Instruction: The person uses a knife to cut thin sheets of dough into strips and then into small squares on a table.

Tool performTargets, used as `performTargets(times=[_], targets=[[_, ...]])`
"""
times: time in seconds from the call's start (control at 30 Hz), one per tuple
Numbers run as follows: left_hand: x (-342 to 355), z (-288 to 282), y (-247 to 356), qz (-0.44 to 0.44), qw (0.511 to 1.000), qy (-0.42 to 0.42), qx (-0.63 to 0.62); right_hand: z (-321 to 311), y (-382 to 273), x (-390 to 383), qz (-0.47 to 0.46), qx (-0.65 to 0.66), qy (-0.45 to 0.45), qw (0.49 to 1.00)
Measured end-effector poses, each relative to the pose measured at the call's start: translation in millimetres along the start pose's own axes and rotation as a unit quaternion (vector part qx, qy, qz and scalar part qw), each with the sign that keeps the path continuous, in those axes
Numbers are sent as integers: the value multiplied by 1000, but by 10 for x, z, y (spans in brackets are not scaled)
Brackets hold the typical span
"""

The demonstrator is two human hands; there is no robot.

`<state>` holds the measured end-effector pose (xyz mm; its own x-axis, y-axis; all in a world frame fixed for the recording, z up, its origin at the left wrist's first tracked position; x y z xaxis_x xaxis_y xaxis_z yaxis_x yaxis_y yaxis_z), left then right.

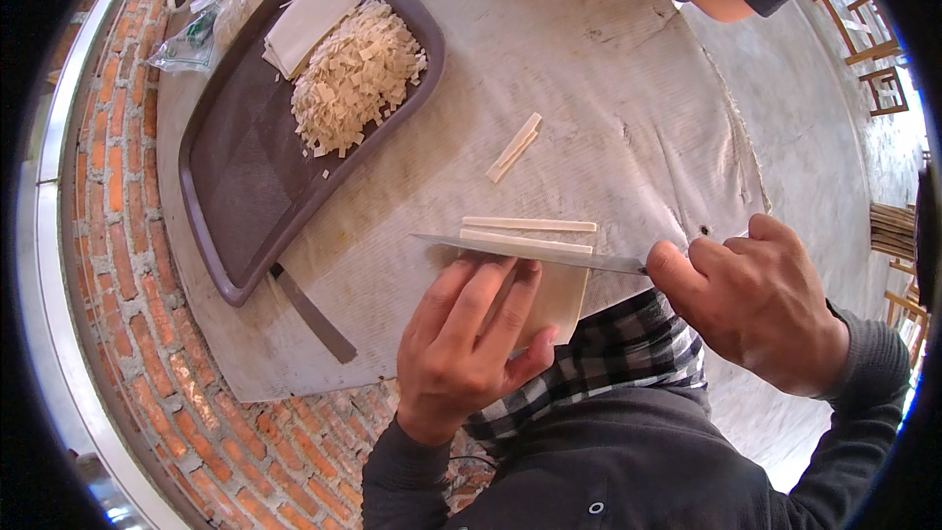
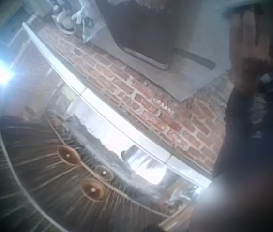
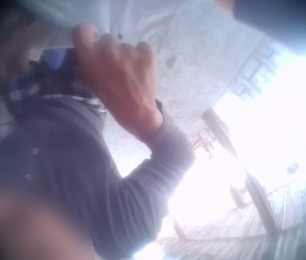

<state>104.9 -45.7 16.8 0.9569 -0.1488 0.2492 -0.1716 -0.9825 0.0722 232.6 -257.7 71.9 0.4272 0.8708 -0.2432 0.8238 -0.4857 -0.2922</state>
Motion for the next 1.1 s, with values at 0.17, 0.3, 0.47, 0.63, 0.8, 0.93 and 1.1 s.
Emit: performTargets(times=[0.17, 0.3, 0.47, 0.63, 0.8, 0.93, 1.1], targets=[[45, -29, -2, 0, 999, 21, -24, 10, -21, 27, 3, -16, -11, 1000], [60, -46, -4, -3, 999, 19, -34, 57, -42, 32, -4, -20, -5, 1000], [89, -81, -13, -1, 999, 7, -45, 95, -69, 136, -11, -12, -17, 1000], [68, -72, -14, -2, 999, 12, -50, 134, -60, 166, -9, -26, -19, 999], [77, -93, -5, 2, 998, 27, -48, -2, 4, 26, -1, -39, -32, 999], [26, -7, -42, 0, 999, 15, -48, 50, -92, 202, -10, -5, -27, 1000], [17, -31, -39, -6, 998, 30, -57, -22, -72, 150, -13, -19, -15, 1000]])
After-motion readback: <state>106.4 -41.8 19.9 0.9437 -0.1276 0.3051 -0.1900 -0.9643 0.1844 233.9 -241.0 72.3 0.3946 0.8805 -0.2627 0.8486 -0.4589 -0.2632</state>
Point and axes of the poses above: each hand's wrist, its own x-axis towards the middle knuckle, its own z-axis out of the palm, y = z × x, the point moved 5 cm from there along x, towards the middle knuckle, and after that the axes turned 12 degrees about x, right-handed, at the moved point
